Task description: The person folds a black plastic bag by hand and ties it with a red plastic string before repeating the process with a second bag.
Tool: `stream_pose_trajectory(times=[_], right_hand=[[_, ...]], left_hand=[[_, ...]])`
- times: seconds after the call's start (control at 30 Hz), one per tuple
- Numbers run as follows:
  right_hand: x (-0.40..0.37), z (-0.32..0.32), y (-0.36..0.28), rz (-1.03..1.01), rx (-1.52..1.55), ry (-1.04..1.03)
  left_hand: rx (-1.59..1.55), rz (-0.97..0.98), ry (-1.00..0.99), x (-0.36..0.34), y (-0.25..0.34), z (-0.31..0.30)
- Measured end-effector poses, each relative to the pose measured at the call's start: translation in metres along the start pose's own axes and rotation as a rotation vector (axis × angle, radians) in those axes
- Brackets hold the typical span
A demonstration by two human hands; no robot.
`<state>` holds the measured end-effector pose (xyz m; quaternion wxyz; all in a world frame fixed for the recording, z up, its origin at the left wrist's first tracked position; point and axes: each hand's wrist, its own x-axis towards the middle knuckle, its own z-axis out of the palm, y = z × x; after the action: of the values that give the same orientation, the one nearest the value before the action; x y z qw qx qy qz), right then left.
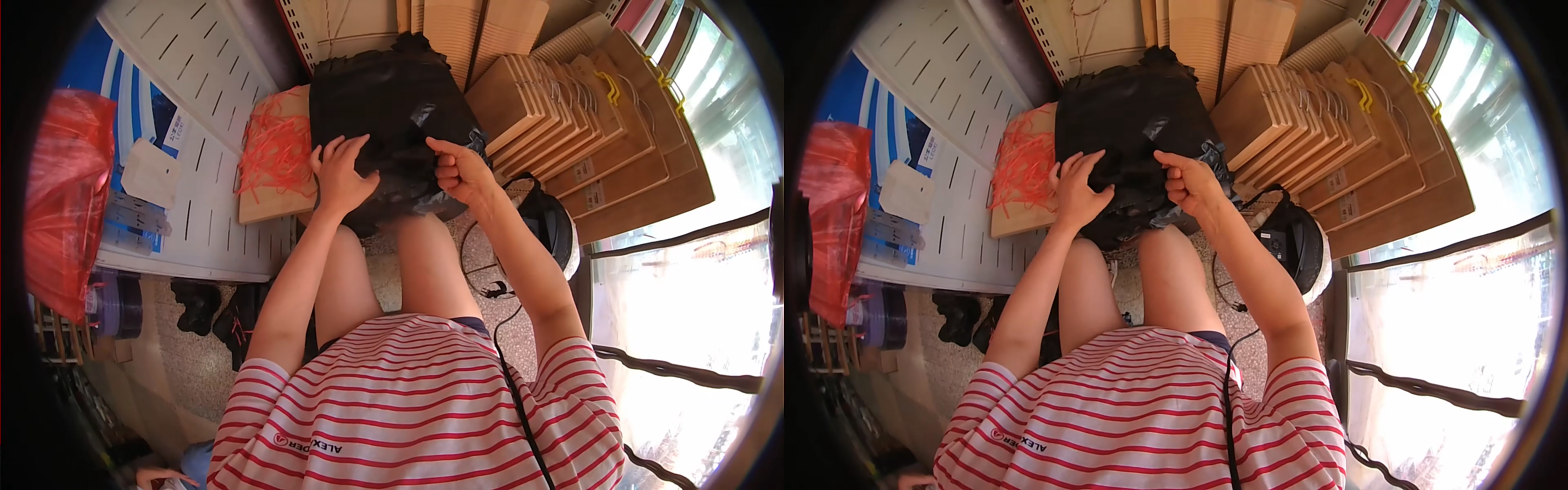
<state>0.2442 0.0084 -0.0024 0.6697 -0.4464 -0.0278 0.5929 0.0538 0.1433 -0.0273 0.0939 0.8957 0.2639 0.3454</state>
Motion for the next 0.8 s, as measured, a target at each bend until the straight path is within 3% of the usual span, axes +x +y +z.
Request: stream_pose_trajectory(times=[0.17, 0.23, 0.47, 0.53, 0.8], right_hand=[[-0.001, 0.008, -0.001, 0.018, 0.027, -0.02], [-0.002, 0.008, 0.002, 0.021, 0.016, -0.035], [-0.012, -0.004, 0.014, 0.061, 0.035, -0.047], [-0.014, -0.01, 0.017, 0.063, 0.027, -0.03], [-0.017, -0.017, 0.023, 0.085, 0.019, -0.044]], left_hand=[[0.008, 0.091, 0.032, 0.009, 0.012, -0.005], [-0.065, 0.037, -0.124, 0.011, 0.0, 0.006], [0.009, 0.154, -0.204, 0.009, -0.005, 0.002], [-0.06, 0.227, -0.046, 0.004, 0.004, -0.008], [-0.09, 0.155, -0.015, -0.022, -0.018, -0.014]])
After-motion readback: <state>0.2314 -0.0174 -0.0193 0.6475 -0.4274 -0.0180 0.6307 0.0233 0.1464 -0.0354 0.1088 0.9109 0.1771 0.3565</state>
